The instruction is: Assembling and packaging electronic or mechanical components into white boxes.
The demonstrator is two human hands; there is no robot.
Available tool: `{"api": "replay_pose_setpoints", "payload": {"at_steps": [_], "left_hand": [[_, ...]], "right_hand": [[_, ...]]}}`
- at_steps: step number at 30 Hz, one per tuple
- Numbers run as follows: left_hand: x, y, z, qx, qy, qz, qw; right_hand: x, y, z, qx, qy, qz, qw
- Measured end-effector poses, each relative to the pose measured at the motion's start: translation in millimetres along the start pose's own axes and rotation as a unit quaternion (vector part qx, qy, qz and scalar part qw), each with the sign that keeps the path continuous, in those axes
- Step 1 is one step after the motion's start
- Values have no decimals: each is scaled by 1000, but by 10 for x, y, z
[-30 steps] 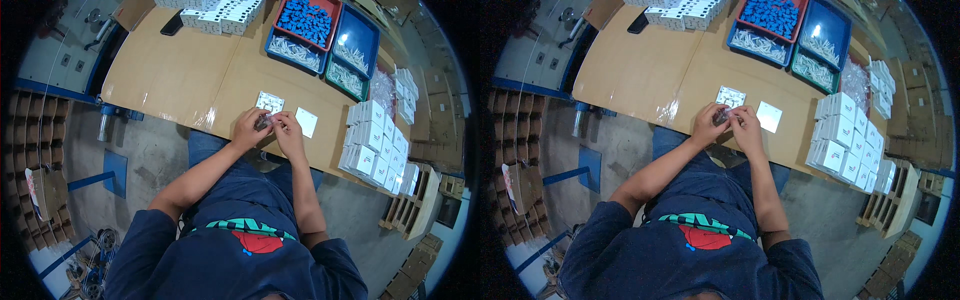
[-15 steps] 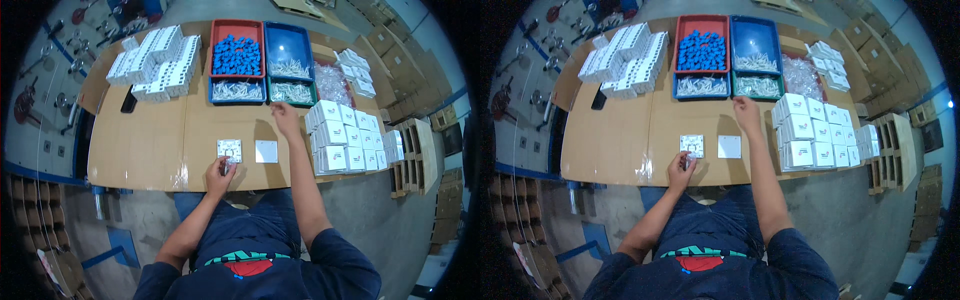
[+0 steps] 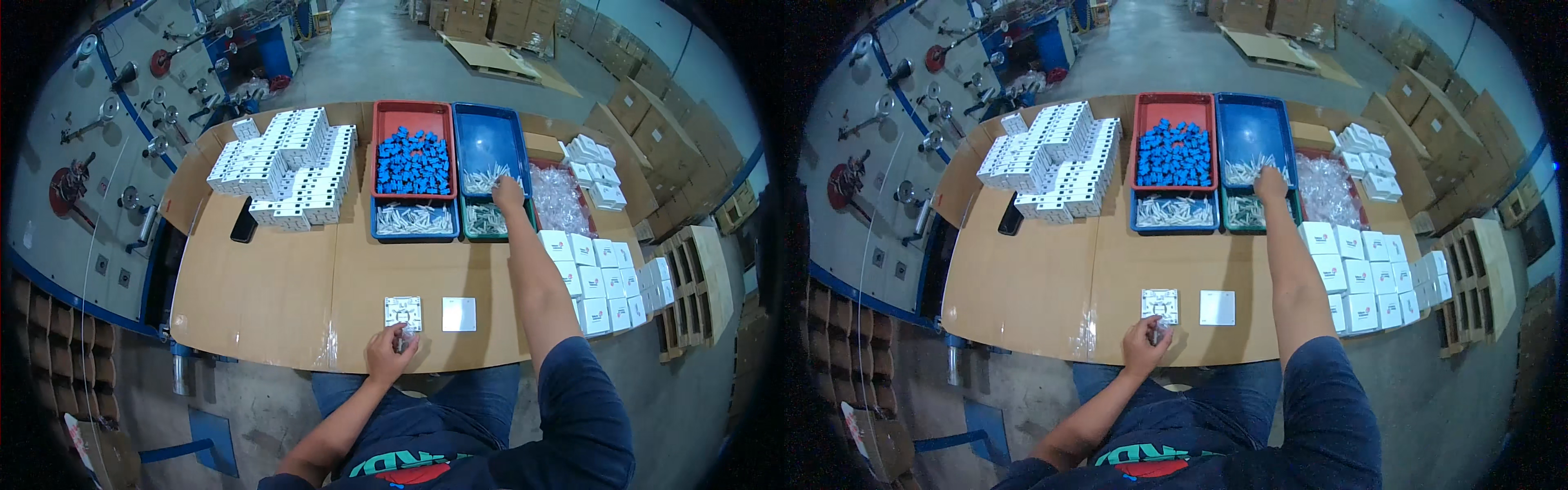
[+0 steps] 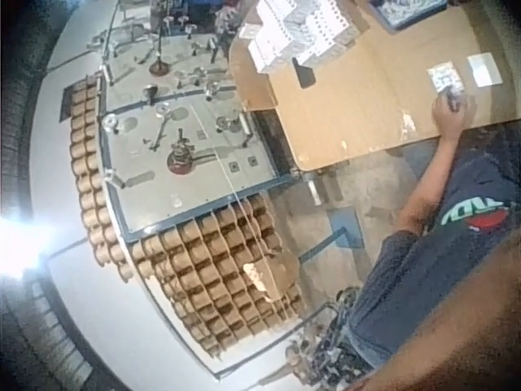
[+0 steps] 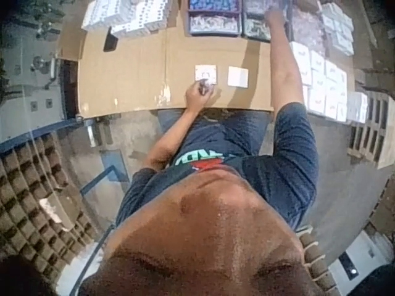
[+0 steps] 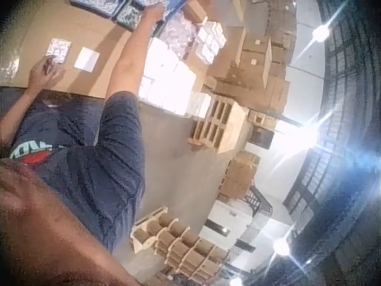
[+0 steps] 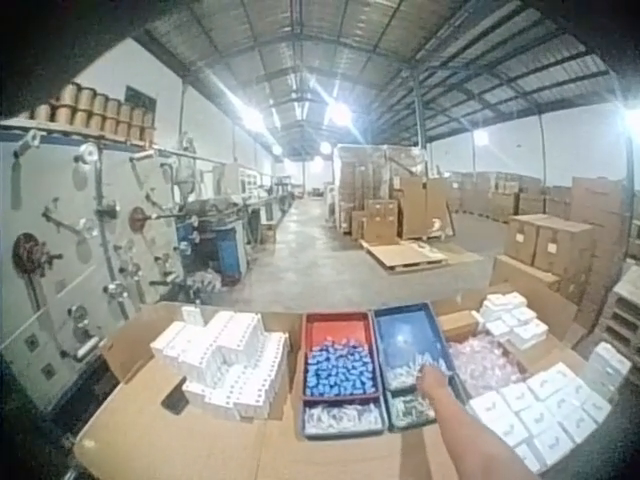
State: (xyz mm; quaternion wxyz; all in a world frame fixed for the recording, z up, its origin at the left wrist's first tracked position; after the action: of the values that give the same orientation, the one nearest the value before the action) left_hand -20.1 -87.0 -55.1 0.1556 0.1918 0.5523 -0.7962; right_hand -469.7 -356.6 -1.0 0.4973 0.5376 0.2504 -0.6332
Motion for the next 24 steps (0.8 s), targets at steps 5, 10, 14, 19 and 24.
{"api": "replay_pose_setpoints", "payload": {"at_steps": [5,10,14,19,24], "left_hand": [[-43,-81,15,36,2,22,999],[-49,-131,70,30,8,28,999],[-38,-110,80,43,-3,43,998],[-67,-113,40,39,2,56,998],[33,-141,36,59,9,15,998]], "right_hand": [[68,4,83,42,47,65,996],[68,-111,187,57,-17,117,991],[38,-255,245,67,-90,154,982],[-30,-295,254,93,-118,181,972],[4,-859,26,151,-169,383,895]]}}
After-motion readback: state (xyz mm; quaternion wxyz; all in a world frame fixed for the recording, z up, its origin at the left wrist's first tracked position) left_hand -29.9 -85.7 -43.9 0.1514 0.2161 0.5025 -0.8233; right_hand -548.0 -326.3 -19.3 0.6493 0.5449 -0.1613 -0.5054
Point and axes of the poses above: each hand's wrist, its own z-axis towards the middle knuckle, its own x-axis out of the palm, y = z × x, the point moved 6 cm from there along z, towards the middle knuckle, and after that the axes turned 2 degrees about -z, right-handed, at the moved point
